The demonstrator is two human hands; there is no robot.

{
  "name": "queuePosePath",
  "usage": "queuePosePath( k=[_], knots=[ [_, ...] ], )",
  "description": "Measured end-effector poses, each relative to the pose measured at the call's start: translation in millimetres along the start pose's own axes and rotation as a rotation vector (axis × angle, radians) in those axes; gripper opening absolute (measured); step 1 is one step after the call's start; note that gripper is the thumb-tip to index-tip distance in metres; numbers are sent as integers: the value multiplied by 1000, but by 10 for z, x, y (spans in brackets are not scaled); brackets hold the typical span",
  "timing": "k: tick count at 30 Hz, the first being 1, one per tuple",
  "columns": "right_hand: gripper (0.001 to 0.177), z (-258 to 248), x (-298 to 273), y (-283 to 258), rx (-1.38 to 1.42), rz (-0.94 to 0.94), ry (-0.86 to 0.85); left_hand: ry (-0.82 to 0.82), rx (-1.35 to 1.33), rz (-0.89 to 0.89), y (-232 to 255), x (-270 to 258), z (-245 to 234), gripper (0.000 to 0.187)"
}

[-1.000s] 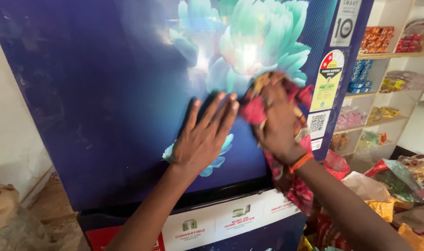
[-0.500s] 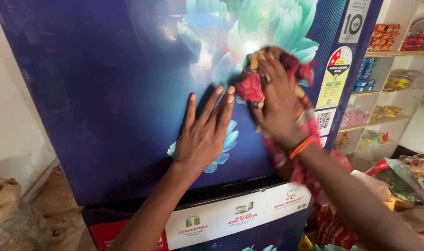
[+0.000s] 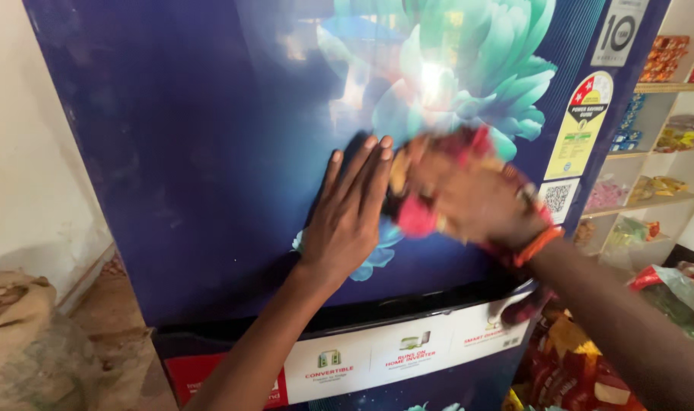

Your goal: The person wipes the front surface of a large blue refrigerator with a floral-patterned cloth. They use their right hand to rub the cloth across the surface while their left hand stabilizes the appliance. The action is repetitive and covers various sections of the refrigerator door.

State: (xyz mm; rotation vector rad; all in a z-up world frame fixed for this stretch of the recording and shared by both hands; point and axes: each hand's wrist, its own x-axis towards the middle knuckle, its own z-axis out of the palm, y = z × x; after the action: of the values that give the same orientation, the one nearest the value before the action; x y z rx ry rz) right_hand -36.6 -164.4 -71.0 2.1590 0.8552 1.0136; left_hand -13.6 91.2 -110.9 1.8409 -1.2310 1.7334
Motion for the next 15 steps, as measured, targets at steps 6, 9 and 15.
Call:
queuePosePath(
  k=[6,9,15],
  knots=[
    [55,-145,397,-86,147,455,679,-21,106,-5,37,46,-25,50],
    [56,-36,566,-570,216,635,760,-46,161,-15,18,34,-35,51],
    [54,138,346,-1154,322,486,661,-166,178,12,-73,-375,-244,49]
  ],
)
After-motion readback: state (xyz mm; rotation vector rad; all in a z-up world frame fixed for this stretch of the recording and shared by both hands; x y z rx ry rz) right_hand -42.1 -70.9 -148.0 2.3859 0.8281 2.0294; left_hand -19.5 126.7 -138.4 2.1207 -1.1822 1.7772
